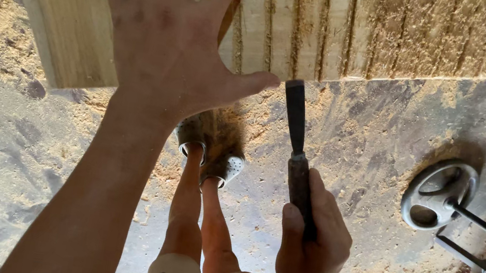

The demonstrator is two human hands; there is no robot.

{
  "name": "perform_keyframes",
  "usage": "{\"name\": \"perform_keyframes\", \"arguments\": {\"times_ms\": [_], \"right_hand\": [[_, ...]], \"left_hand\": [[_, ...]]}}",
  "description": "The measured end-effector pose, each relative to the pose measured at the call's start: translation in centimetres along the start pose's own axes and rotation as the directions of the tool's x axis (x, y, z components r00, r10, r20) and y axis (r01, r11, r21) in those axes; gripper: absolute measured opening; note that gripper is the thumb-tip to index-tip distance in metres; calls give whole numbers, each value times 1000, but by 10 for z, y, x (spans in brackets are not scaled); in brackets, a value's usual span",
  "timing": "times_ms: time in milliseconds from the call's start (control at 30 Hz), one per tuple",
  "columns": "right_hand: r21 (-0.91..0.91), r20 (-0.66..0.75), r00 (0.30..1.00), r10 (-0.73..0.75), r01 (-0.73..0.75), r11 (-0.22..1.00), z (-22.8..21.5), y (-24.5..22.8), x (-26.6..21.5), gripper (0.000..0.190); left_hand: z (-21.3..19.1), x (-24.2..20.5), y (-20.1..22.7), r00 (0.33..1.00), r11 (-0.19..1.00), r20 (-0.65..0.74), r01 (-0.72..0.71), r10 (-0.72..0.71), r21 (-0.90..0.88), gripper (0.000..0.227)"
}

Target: The person carves a pattern into a wooden plank using a chisel and mallet. They repeatedly strike the chisel to remove wood shavings and occasionally wipe the surface with their hand.

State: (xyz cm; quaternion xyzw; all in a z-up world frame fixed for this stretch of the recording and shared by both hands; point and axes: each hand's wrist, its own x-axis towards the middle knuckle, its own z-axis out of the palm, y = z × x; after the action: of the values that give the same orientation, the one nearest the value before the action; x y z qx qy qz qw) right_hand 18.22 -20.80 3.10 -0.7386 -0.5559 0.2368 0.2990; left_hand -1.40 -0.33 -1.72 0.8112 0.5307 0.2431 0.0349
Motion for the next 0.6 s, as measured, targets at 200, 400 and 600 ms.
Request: {"name": "perform_keyframes", "arguments": {"times_ms": [200,400,600], "right_hand": [[-40,2,1000,-3,3,999,5,-8,0,46],[-13,-52,997,-48,48,999,18,-8,-2,45],[22,-109,994,-34,37,999,28,-2,-7,47]], "left_hand": [[-11,0,5,1000,1000,8,-11,11,-13,100],[-11,10,33,988,990,133,90,-75,-110,118],[1,4,40,977,983,201,105,-73,-152,117]]}}
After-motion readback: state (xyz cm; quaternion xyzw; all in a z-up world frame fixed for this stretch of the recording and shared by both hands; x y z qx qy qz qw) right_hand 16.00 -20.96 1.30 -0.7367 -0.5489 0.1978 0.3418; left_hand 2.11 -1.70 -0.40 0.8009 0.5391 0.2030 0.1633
